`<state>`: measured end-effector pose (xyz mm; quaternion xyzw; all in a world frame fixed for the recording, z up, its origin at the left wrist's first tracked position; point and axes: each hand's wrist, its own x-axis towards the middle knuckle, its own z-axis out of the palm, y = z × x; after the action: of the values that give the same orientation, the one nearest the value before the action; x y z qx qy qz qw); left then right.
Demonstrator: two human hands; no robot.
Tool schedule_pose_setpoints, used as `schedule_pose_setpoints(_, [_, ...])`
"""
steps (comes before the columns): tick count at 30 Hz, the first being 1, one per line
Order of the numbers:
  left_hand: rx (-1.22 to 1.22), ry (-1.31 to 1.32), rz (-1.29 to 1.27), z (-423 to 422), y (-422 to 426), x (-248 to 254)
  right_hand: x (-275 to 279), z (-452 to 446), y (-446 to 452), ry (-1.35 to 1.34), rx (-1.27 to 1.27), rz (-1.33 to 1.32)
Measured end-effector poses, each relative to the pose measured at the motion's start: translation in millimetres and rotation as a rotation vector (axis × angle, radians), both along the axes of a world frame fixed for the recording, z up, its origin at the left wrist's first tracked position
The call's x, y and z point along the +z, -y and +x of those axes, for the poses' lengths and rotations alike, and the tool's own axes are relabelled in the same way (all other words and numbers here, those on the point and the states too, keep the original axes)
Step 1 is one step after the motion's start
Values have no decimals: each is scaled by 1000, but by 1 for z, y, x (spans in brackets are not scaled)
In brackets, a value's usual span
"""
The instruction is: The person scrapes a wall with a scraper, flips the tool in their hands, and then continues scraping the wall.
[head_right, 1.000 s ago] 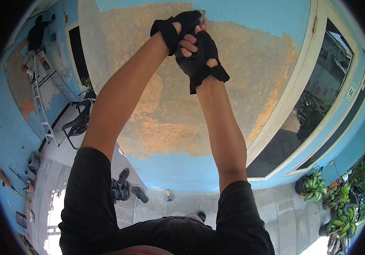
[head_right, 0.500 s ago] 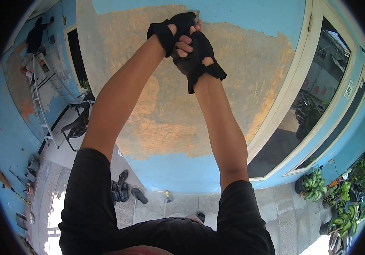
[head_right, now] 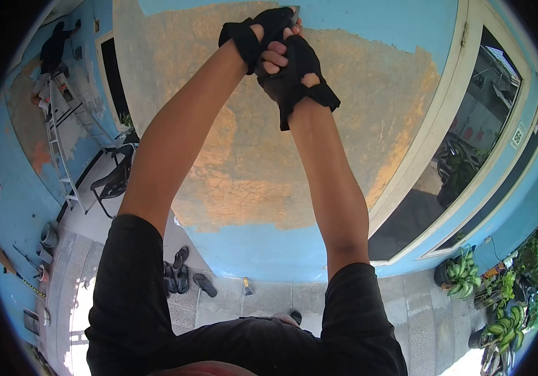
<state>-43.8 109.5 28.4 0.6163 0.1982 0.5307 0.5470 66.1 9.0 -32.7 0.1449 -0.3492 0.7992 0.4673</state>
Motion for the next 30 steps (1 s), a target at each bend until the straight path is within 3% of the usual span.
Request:
schedule_pose_setpoints(5, [192, -66, 28, 4, 18, 4, 0, 0, -11, -1, 38, 22])
schedule_pose_setpoints(10, [8, 18, -103, 4, 4, 4, -4, 0, -6, -12, 54, 37])
schedule_pose_setpoints(17, [4, 16, -33, 3, 13, -1, -4, 1, -3, -30, 22, 19])
schedule_pose_setpoints(22, [229, -60, 16, 13, 27, 2, -4, 5, -4, -22, 113, 6])
schedule_pose_setpoints(25, [56, 48, -67, 9, 24, -2, -4, 9, -3, -19, 92, 24])
schedule_pose_setpoints(30, [152, 41, -12, 15, 25, -11, -8, 15, -10, -15, 70, -8])
